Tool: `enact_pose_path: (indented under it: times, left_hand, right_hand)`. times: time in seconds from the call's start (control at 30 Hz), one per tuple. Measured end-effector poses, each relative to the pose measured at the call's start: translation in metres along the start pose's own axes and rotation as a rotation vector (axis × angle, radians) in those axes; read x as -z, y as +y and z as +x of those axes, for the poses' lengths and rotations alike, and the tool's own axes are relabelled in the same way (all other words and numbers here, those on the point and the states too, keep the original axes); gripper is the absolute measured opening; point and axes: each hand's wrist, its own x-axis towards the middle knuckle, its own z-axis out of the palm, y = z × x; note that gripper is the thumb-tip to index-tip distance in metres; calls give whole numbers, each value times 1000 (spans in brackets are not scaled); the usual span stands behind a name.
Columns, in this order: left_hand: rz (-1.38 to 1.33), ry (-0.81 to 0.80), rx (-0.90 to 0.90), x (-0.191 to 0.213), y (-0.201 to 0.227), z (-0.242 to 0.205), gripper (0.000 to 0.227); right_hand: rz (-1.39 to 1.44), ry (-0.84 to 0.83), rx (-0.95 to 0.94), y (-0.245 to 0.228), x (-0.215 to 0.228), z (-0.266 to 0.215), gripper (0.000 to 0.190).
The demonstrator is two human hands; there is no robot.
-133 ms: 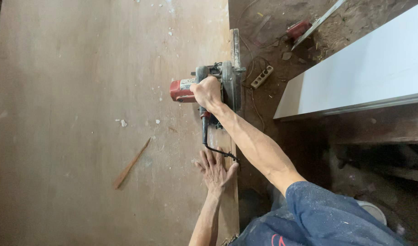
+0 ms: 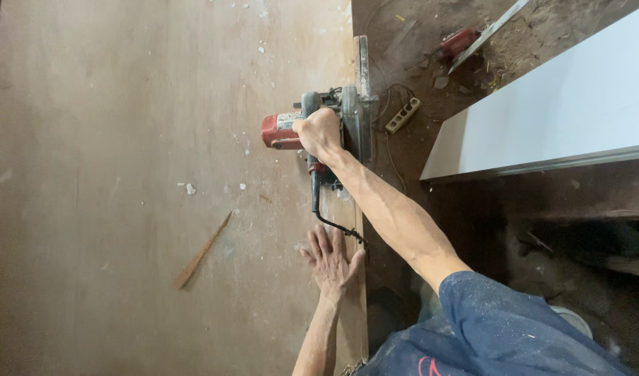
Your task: The person uses a circular saw to cut a large sheet of plywood. Then they measure and mark the sheet with a tape measure, square, and pencil, and finally position a long white trim piece along the marked line.
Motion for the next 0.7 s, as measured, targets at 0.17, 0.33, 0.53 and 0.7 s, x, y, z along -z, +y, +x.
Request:
enact_pose_path:
  times: [0.17, 0.33, 0.53, 0.7]
  left_hand:
    - [-14, 39, -26, -8, -2, 1, 88]
    - [-39, -19, 19, -2, 0, 1, 86]
    - [-35, 45, 1, 0, 2, 2, 85]
    - [-68, -122, 94, 4, 5, -3, 83]
  right_hand:
    - [-27, -27, 14, -4, 0, 25, 25]
    - [4, -22, 17, -6, -2, 47, 25]
    - [-79, -36, 21, 10, -9, 77, 26]
    - [-96, -81, -14, 22, -11, 103, 25]
